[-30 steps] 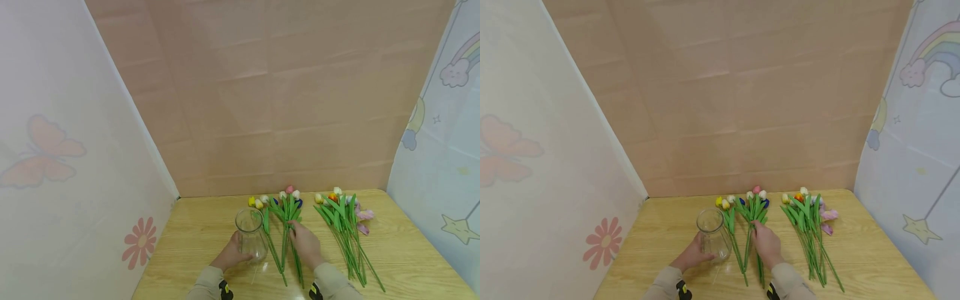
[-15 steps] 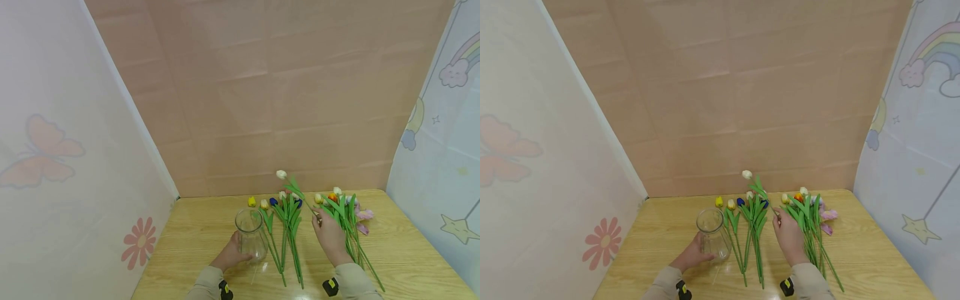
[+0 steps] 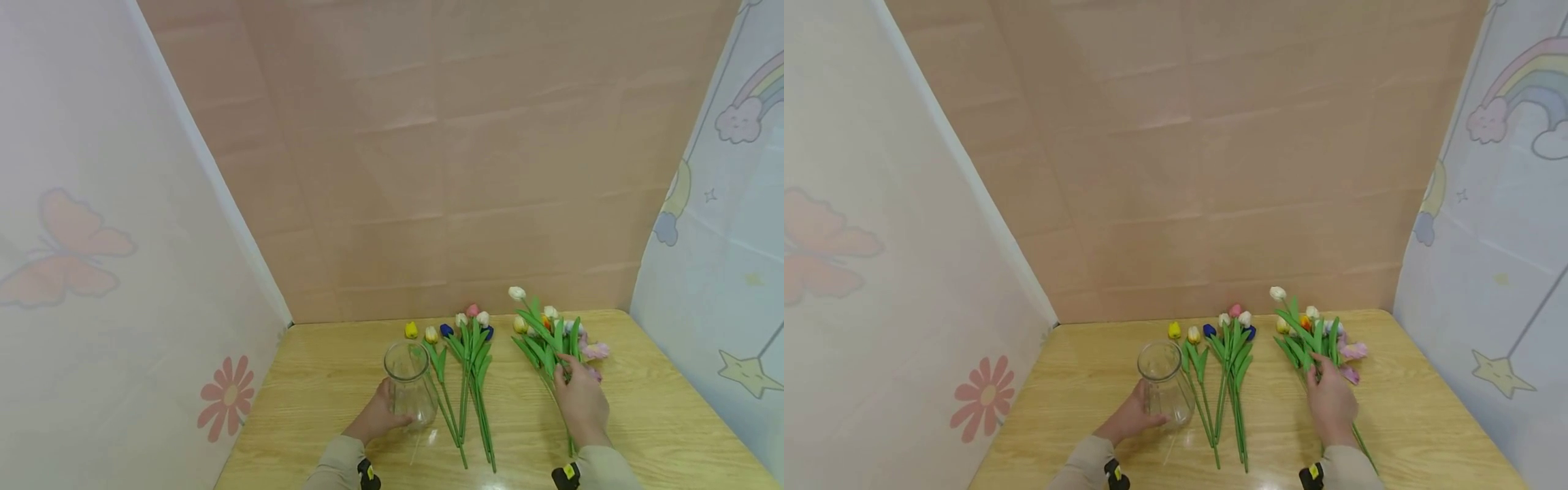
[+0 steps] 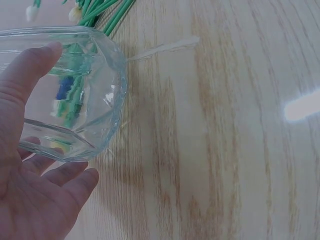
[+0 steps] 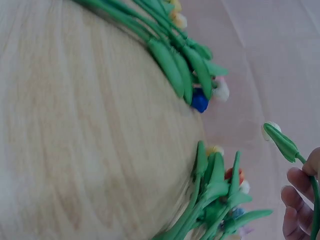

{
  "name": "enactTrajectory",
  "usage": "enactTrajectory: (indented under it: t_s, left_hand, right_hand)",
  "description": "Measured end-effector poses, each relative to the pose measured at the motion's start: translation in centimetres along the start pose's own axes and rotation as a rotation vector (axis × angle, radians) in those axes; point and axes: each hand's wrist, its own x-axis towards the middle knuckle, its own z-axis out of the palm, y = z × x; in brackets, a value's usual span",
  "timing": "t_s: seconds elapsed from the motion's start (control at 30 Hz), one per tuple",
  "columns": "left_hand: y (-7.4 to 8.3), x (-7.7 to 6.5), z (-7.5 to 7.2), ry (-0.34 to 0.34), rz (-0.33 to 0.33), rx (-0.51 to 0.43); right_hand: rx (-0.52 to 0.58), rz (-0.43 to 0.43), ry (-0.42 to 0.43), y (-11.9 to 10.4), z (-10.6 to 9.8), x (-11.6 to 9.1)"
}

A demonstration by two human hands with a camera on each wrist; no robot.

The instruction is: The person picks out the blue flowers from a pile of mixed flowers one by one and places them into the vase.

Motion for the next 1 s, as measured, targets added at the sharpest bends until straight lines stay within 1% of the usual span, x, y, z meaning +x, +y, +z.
enactTrajectory:
  t_s: [0.1, 0.23, 0.3, 0.43, 0.5, 0.67, 1.0]
  left_hand:
    - [-0.2, 0.0, 0.1, -0.003, -0.010, 0.000]
    - [-0.3, 0.0, 0.1, 0.001, 0.000, 0.009]
    - [-0.3, 0.1, 0.1, 0.003, 0.004, 0.016]
    - [-0.2, 0.0, 0.1, 0.001, -0.007, 0.024]
    - [-0.1, 0.0, 0.0, -0.001, -0.013, 0.020]
    - [-0.1, 0.1, 0.1, 0.011, -0.001, 0.031]
    - [0.0, 0.1, 0.1, 0.008, -0.008, 0.032]
  right_hand:
    - [-0.007, 0.004, 0.002, 1.2, 0.1, -0.3]
    - [-0.013, -0.015, 0.006, 2.4, 0.5, -0.6]
    - [-0.024, -0.012, -0.009, 2.9, 0.7, -0.7]
    - [-0.049, 0.027, -0.060, 3.9, 1.1, -1.0]
    - [-0.053, 0.039, -0.074, 4.3, 1.2, -1.2]
    - [-0.036, 0.075, -0.111, 4.8, 1.5, -1.4]
    - [-0.071, 0.084, -0.109, 5.9, 2.0, -1.8]
